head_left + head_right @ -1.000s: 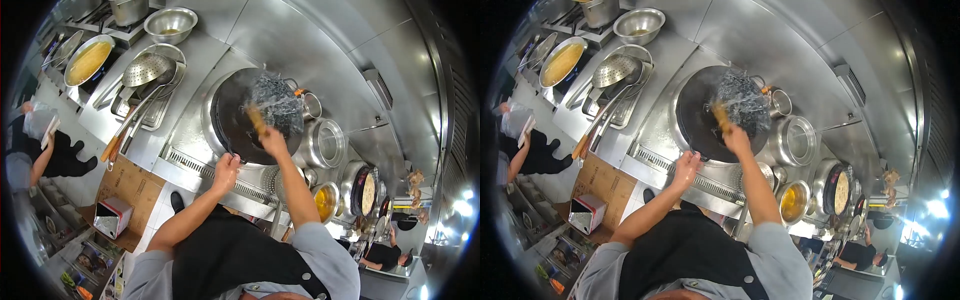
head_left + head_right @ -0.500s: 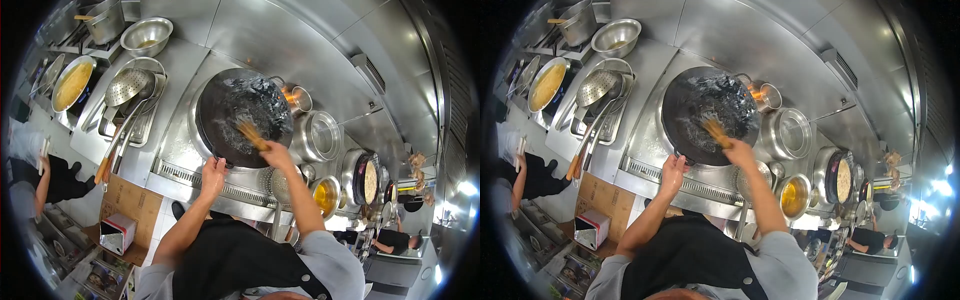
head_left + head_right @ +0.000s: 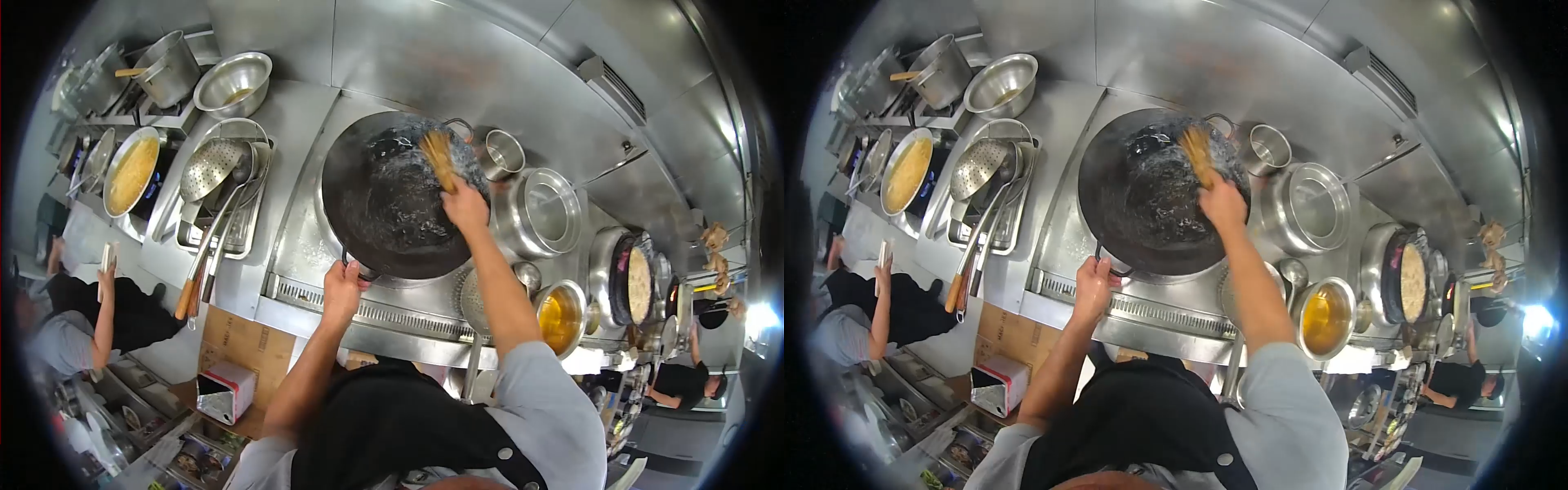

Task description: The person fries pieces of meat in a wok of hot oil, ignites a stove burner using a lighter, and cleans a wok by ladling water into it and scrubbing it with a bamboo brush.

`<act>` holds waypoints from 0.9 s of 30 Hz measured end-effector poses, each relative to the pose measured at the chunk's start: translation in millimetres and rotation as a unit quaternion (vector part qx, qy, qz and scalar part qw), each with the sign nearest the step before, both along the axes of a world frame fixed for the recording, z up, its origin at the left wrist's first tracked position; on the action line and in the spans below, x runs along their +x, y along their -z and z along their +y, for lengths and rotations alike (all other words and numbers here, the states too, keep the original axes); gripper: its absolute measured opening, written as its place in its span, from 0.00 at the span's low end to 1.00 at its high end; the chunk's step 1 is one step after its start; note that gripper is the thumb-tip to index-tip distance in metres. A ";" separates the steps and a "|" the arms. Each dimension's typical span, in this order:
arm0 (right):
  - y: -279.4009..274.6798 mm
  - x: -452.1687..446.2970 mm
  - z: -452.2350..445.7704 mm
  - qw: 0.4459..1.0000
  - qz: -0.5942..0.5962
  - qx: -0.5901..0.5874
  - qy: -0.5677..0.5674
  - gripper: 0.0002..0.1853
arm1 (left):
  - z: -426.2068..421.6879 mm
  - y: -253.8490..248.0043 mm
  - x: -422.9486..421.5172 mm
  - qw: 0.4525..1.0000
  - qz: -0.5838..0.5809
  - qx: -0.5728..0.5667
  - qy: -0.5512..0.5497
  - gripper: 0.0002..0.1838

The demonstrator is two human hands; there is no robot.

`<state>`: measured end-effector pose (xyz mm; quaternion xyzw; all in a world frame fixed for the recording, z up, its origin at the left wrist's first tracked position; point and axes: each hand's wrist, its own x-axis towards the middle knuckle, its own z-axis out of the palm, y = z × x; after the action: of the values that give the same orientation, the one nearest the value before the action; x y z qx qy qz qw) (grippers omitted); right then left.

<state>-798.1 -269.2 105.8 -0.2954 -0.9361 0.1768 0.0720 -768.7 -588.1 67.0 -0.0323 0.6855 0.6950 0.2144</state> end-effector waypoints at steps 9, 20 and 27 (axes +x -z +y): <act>-9.2 93.1 -92.1 0.927 -0.040 -0.298 -0.223 0.29 | -11.9 1.1 -16.5 0.999 0.006 -0.030 0.032 0.14; 3.5 37.8 -90.7 0.976 -0.129 -0.098 -0.145 0.20 | -7.2 5.8 -3.2 0.998 0.036 -0.031 0.030 0.13; -37.6 5.6 -26.2 0.978 -0.165 -0.088 -0.092 0.17 | -3.6 13.8 -2.0 0.999 0.031 -0.038 0.011 0.13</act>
<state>-792.5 -295.4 143.4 -0.2386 -0.9390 0.2129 -0.1265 -770.7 -591.7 53.2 -0.0118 0.7181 0.6667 0.1993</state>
